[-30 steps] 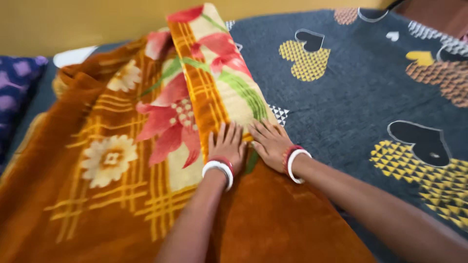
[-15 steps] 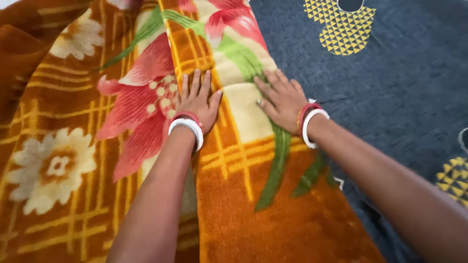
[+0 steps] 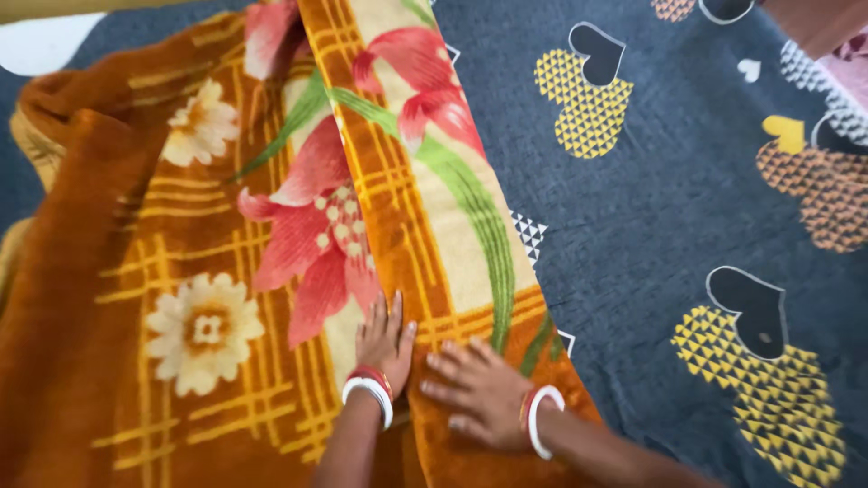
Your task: The person folds a large orange floral blanket on a bed. They smooth the fabric, fold it in half lengthwise, then fold it again into a compact rectangle, pressing down to flatten the folds.
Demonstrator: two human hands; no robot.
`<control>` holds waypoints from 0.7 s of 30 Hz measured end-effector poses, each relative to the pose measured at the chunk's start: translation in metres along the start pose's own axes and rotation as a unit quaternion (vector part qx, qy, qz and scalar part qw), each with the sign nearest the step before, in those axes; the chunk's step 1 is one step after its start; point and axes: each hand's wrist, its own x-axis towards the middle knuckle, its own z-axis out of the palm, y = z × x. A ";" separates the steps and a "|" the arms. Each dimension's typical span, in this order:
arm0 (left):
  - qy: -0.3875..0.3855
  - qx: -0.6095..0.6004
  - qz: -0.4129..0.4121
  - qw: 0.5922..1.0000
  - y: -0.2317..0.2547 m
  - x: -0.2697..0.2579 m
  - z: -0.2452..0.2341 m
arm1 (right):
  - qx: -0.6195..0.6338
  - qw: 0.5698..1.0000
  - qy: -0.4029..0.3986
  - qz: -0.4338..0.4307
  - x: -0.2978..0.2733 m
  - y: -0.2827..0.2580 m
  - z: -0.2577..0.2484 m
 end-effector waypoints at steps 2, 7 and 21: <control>-0.024 -0.010 -0.028 0.999 0.007 -0.020 -0.005 | 0.039 0.999 -0.036 0.000 -0.005 -0.033 0.003; -0.023 -0.031 -0.047 0.998 0.044 -0.050 -0.028 | 0.063 0.993 -0.097 0.027 -0.008 -0.051 -0.007; 0.154 0.137 0.036 0.978 0.091 0.096 -0.026 | -0.058 0.958 0.139 0.246 0.082 0.149 -0.044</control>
